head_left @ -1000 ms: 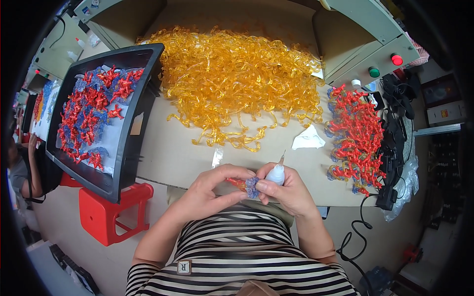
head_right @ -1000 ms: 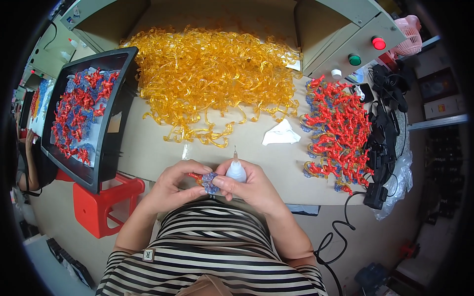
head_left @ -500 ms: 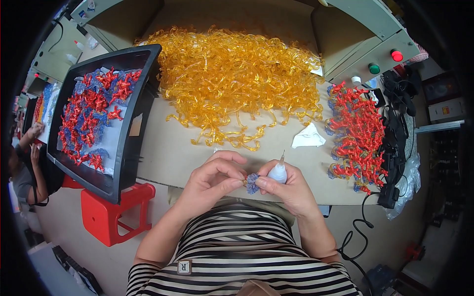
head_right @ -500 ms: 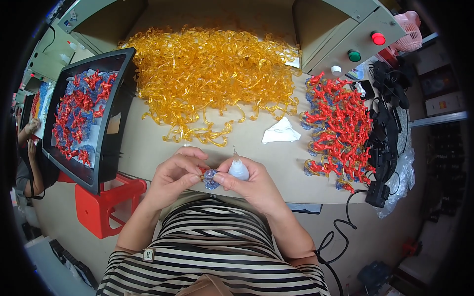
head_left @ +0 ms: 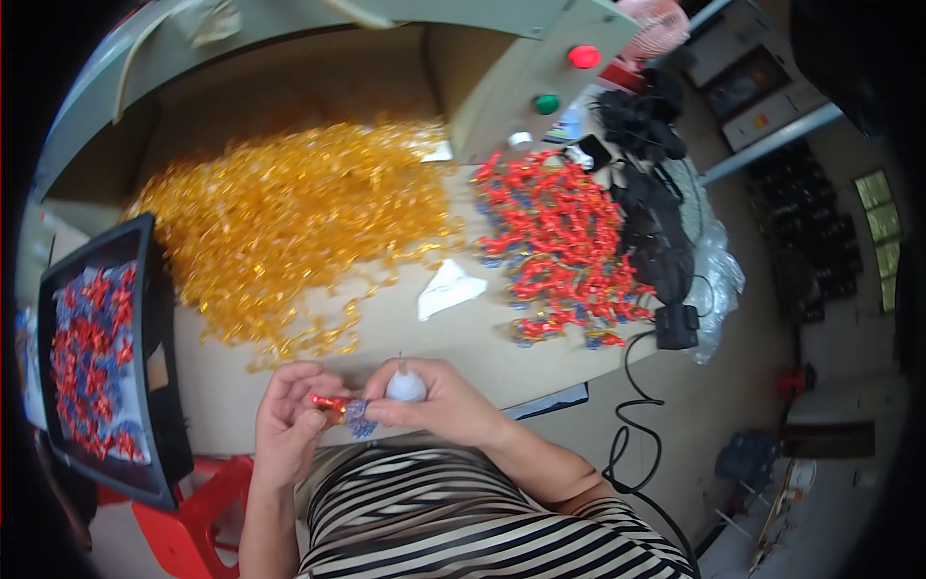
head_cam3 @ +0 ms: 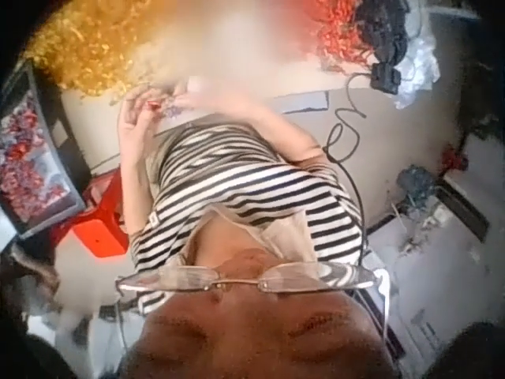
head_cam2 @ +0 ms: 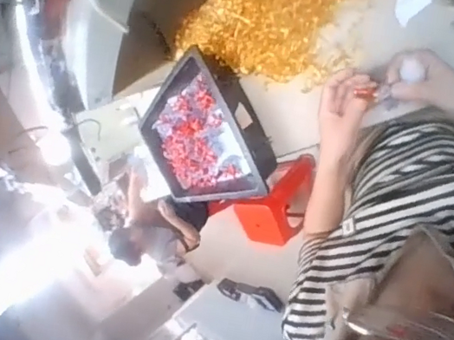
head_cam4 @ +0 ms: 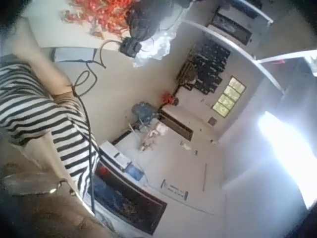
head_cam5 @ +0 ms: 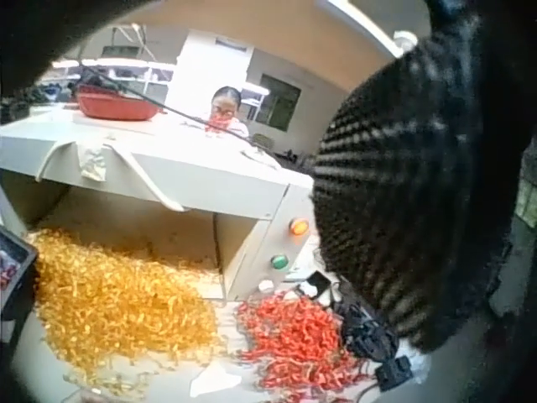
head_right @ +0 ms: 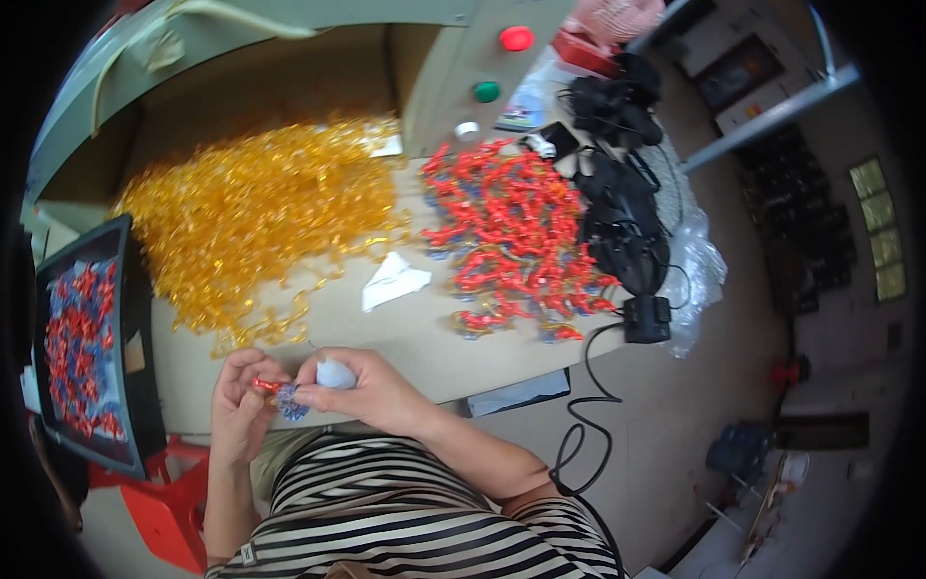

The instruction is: The person assembles small plastic toy parts by hand, joining components with glue applied from a glue bottle using a glue applicator.

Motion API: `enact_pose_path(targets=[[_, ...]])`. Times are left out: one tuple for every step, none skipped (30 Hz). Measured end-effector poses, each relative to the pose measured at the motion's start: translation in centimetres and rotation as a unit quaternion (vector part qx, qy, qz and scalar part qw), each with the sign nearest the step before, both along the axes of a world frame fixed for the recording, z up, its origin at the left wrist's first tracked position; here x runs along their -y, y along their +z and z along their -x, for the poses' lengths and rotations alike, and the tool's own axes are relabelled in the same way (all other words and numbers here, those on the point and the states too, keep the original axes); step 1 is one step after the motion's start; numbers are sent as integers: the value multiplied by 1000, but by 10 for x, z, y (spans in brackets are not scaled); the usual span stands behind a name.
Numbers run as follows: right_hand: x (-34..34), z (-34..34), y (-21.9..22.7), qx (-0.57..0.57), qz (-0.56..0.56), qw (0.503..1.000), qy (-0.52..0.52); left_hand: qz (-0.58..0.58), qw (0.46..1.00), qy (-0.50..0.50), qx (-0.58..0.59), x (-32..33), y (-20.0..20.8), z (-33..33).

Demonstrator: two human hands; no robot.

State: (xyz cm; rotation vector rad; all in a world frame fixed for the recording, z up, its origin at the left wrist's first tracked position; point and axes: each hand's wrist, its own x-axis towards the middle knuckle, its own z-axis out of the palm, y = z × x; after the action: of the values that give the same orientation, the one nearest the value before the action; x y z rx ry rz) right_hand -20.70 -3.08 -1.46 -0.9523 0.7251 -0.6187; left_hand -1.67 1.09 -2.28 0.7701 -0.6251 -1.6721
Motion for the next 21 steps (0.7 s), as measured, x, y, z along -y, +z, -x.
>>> enact_pose_path(targets=[[0,4,1,-4,7,1000,-10,10,998,-23,54,0,-3,-2],[0,8,0,6,6,1000,-14,21,993,-45,108,2,-6,0],[0,14,0,15,4,1000,-17,31,991,-65,113,5,-7,5],[-2,17,1,15,6,1000,-20,34,991,-67,113,7,-4,7],[-4,21,1,-9,25,998,-53,50,989,-68,120,10,-1,9],[-6,26,2,-33,43,995,-84,66,988,-67,126,14,3,12],[-8,30,-1,-30,43,996,-78,49,985,-49,161,19,15,17],[-11,36,-5,-44,131,972,-189,144,940,-51,305,27,24,20],[-15,44,-7,-56,216,929,-295,232,865,-51,443,37,31,24],[-19,51,-8,17,216,920,-326,305,819,-41,484,46,37,34],[-23,61,-8,89,211,907,-354,372,766,-33,524,55,41,48],[-26,69,-9,80,243,891,-376,404,747,-47,526,64,36,64],[-28,72,-10,74,273,874,-395,431,727,-60,532,69,30,75],[-31,73,-9,61,272,877,-392,446,695,-85,558,70,28,82],[-33,73,-11,42,273,877,-394,461,665,-113,577,74,23,91],[-34,71,-12,55,266,884,-381,448,662,-107,592,76,21,97],[-36,71,-12,59,267,883,-382,461,646,-126,595,78,19,105],[-37,70,-12,64,266,882,-383,472,631,-146,598,79,17,108],[-36,69,-12,74,261,883,-382,464,629,-145,606,78,16,110],[-35,68,-11,82,255,887,-376,456,665,-107,582,76,14,111],[-33,65,-10,71,271,891,-357,445,697,-66,558,73,14,108]])
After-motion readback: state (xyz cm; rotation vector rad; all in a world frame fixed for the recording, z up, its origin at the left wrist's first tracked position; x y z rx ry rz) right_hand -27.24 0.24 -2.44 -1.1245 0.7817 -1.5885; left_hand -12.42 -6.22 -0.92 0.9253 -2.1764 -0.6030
